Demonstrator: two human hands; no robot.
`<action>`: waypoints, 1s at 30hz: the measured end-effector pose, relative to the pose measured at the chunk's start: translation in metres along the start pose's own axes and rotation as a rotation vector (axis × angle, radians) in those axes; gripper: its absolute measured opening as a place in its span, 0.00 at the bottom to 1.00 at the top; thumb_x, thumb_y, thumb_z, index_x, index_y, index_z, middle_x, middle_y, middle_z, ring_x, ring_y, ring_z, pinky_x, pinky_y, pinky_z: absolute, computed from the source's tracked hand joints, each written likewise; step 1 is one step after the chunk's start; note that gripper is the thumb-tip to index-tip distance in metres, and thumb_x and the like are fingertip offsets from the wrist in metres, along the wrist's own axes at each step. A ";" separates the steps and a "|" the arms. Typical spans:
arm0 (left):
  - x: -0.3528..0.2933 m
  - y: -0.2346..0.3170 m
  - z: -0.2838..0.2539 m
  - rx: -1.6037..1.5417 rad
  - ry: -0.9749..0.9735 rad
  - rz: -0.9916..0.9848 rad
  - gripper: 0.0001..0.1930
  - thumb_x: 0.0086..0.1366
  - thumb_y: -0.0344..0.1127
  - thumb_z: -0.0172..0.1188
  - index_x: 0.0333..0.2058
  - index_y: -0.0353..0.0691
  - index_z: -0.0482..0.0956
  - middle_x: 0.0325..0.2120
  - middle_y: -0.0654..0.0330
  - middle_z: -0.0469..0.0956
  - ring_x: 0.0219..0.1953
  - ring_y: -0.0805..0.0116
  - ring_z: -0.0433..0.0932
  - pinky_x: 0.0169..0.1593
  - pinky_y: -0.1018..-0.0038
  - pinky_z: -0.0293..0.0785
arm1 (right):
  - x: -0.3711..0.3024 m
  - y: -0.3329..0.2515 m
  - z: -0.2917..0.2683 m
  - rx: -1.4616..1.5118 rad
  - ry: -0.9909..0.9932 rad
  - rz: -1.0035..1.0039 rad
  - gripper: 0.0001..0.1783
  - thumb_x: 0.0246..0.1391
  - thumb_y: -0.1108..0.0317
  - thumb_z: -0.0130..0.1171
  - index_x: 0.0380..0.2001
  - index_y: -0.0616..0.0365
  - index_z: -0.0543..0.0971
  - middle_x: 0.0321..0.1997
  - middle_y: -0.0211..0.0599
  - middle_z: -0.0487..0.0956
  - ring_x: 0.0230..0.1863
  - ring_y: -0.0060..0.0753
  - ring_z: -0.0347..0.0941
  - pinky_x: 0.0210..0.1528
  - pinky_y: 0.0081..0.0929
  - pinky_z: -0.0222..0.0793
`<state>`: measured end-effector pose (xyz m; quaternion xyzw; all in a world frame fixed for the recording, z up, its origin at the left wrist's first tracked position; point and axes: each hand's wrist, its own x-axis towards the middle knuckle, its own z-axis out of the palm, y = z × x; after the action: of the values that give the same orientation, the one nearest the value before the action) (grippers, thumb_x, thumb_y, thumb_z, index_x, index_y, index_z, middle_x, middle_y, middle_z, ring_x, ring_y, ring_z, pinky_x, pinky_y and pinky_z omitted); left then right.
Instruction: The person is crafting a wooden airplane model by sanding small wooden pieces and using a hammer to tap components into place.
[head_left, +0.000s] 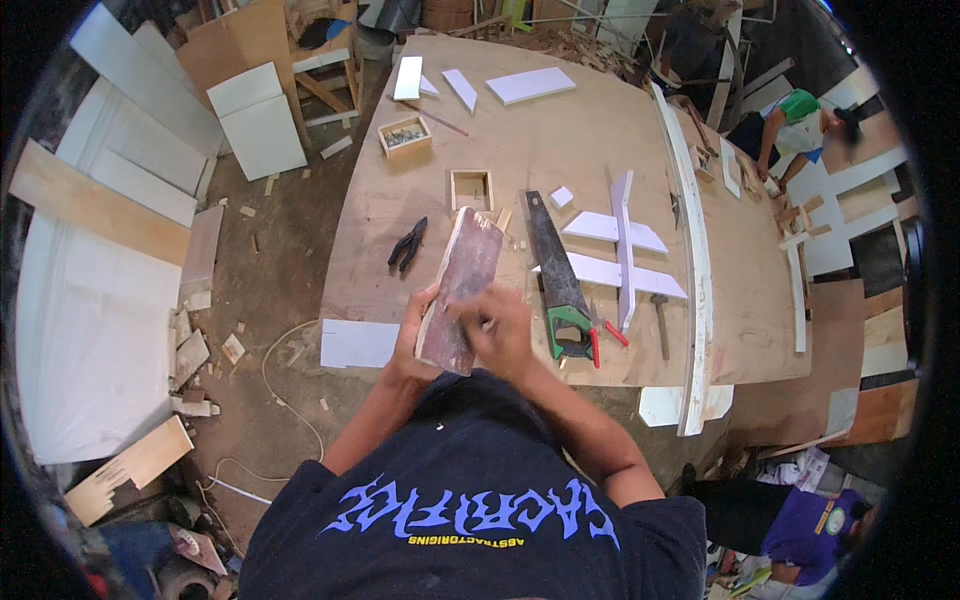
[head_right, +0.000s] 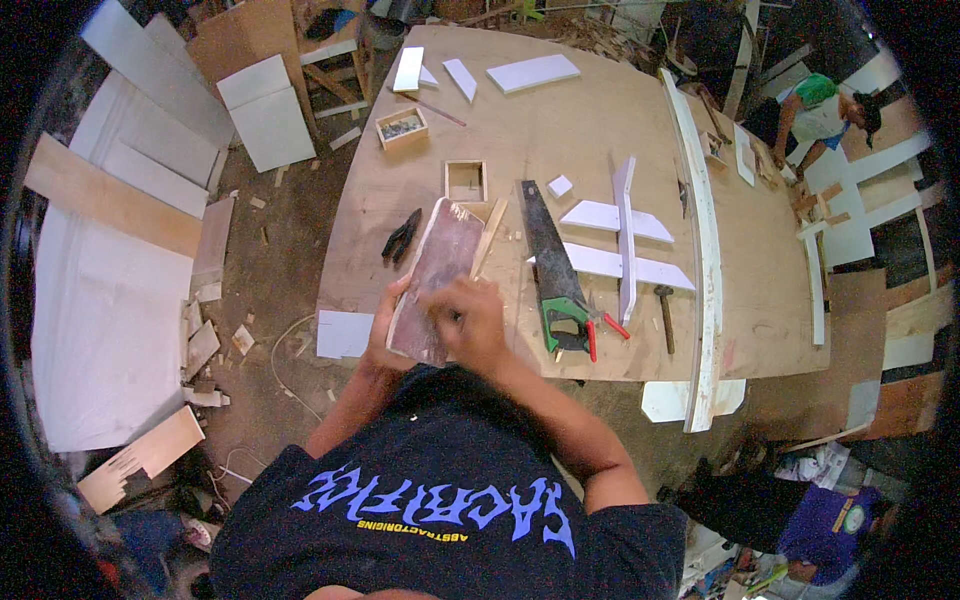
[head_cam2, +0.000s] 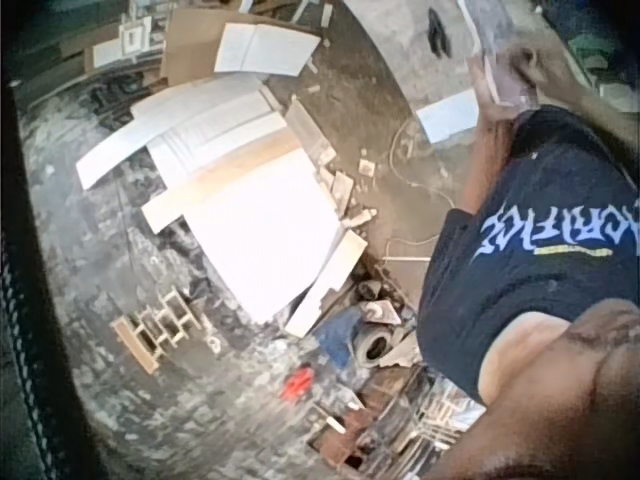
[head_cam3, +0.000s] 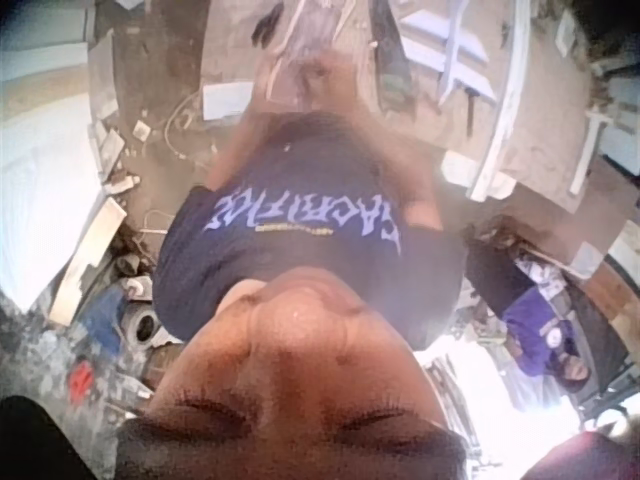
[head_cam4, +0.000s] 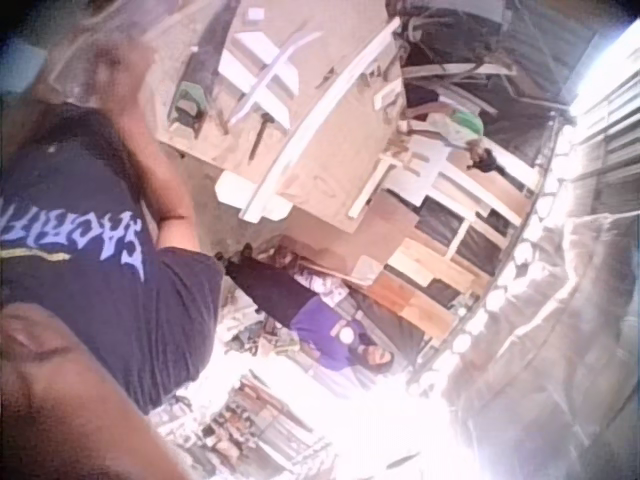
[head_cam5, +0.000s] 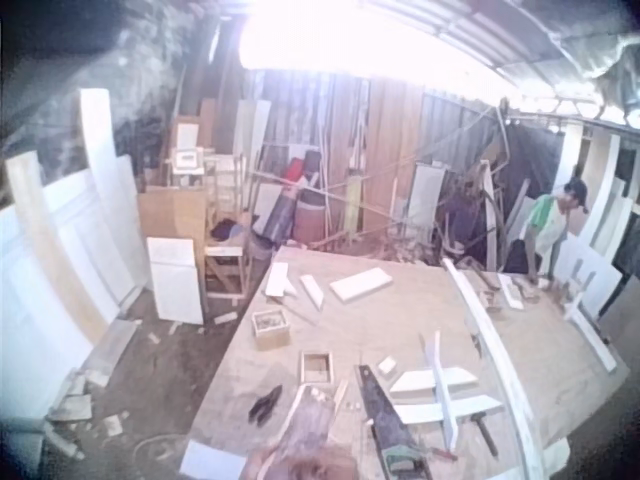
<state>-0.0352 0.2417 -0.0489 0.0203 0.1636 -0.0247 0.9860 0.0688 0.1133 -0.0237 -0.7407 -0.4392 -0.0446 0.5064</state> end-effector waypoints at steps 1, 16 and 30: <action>-0.005 -0.005 0.015 0.033 0.077 0.018 0.29 0.78 0.55 0.44 0.64 0.38 0.71 0.50 0.46 0.83 0.43 0.54 0.87 0.48 0.56 0.86 | -0.004 -0.009 -0.007 -0.050 -0.047 -0.023 0.08 0.50 0.78 0.66 0.32 0.52 0.88 0.28 0.41 0.84 0.27 0.42 0.79 0.33 0.34 0.72; 0.019 -0.056 0.014 0.122 0.098 -0.020 0.28 0.75 0.57 0.48 0.58 0.38 0.76 0.42 0.50 0.85 0.37 0.56 0.87 0.40 0.59 0.87 | 0.012 0.032 -0.053 0.071 0.087 0.234 0.09 0.48 0.78 0.69 0.33 0.54 0.90 0.26 0.39 0.82 0.28 0.33 0.80 0.32 0.29 0.72; 0.034 -0.106 0.004 0.003 -0.067 0.112 0.28 0.77 0.53 0.46 0.62 0.35 0.72 0.50 0.48 0.84 0.50 0.53 0.85 0.56 0.55 0.83 | -0.056 -0.005 -0.091 0.189 -0.058 0.134 0.13 0.46 0.81 0.64 0.33 0.54 0.90 0.29 0.42 0.85 0.31 0.40 0.83 0.36 0.28 0.75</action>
<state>-0.0082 0.1348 -0.0597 0.0299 0.1292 0.0297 0.9907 0.0656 0.0083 -0.0049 -0.7185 -0.4054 0.0526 0.5628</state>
